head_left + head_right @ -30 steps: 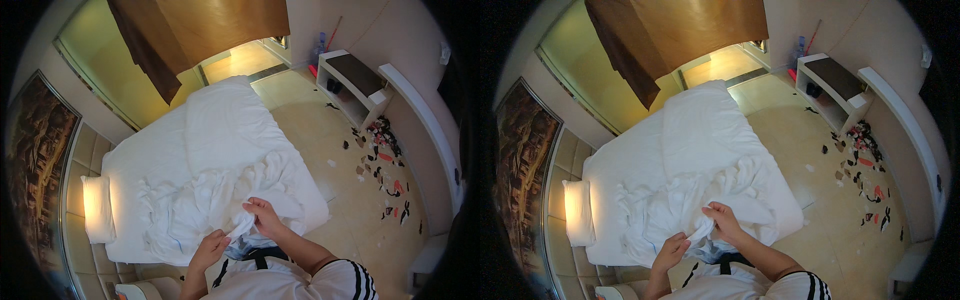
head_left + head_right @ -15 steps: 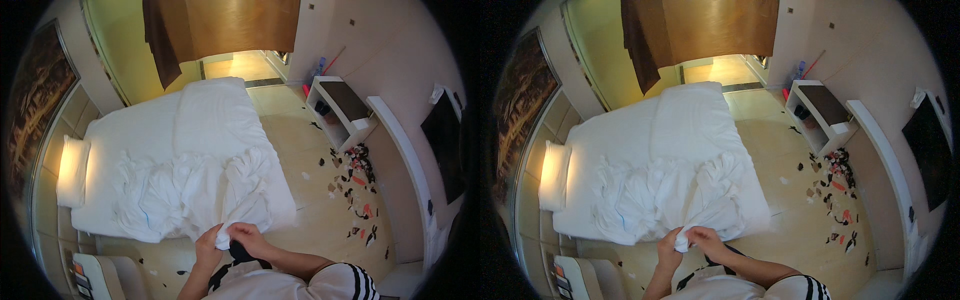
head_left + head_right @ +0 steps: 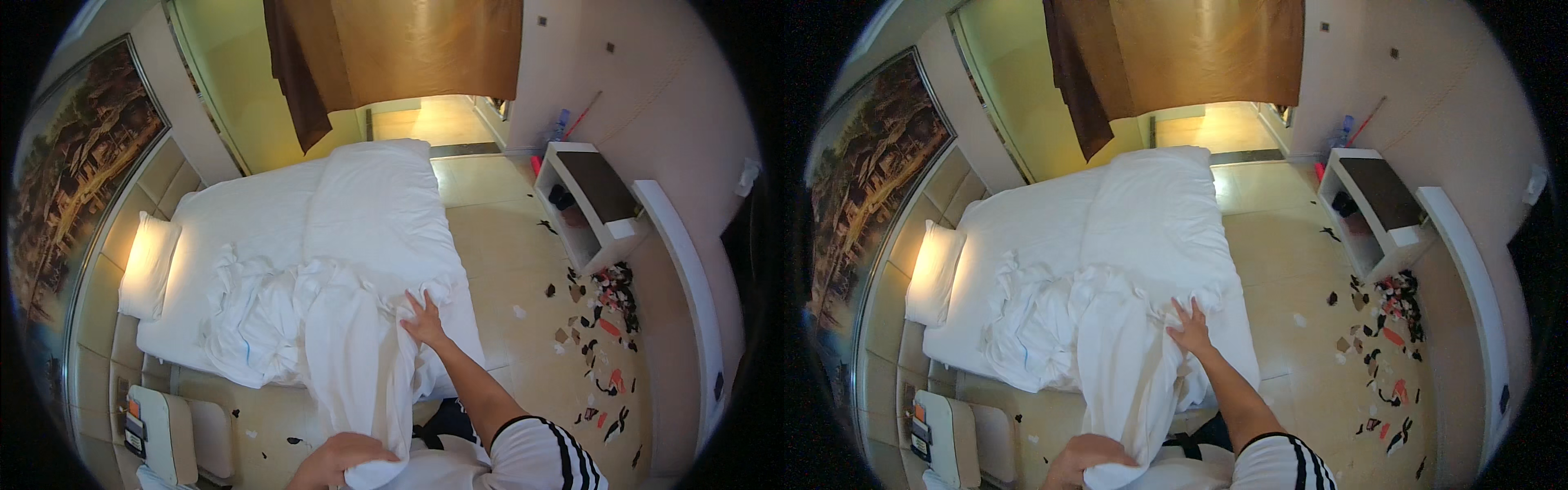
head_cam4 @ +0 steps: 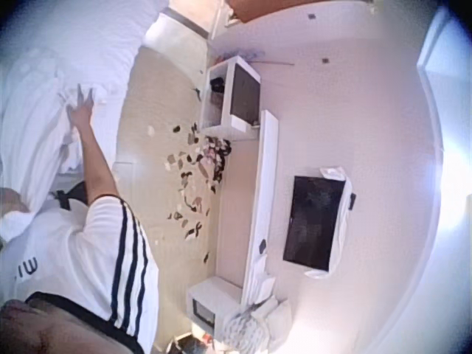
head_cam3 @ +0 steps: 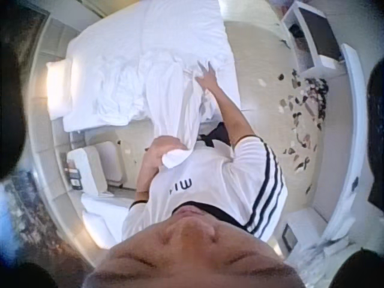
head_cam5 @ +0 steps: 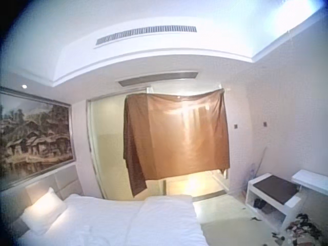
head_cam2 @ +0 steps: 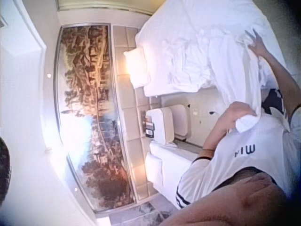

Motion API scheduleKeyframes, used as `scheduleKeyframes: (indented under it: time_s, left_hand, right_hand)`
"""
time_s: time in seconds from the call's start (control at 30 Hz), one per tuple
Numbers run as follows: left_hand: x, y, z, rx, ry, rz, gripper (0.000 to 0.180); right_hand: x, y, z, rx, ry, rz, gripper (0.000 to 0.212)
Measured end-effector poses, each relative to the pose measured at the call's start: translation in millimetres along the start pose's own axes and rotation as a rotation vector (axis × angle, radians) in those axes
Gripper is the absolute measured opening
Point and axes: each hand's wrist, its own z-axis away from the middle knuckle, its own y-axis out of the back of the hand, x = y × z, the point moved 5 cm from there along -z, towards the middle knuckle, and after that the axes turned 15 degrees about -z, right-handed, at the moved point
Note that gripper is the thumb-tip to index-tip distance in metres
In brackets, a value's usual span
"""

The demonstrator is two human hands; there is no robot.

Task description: The person spreads a white duvet over a bed, repeatedly lifts and repositions it to smooth the surface, and adjusts the edges. The person handles the duvet and pillows by hand without using tools.

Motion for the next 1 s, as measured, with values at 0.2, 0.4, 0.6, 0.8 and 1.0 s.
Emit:
scheduleKeyframes:
  time_s: [0.2,0.4,0.6,0.8,1.0]
  left_hand:
    - [28,-6,-67,0.316,0.184,-0.115,0.025]
    - [44,-17,-104,0.661,0.406,0.07,0.037]
    - [49,-17,-81,0.786,0.41,0.011,0.039]
    - [27,-2,-43,0.953,0.307,0.108,0.039]
    - [29,13,-46,0.851,0.436,-0.075,0.032]
  right_hand:
    - [151,-59,69,-1.303,-0.818,-0.194,0.037]
    - [144,-121,100,-0.883,-1.477,-1.02,0.064]
    - [-10,-138,-59,-0.281,-1.283,-1.99,0.044]
    - [-68,-15,-209,-0.32,-0.374,-1.503,0.028]
    - [80,-104,-61,0.027,-0.938,-1.278,0.026]
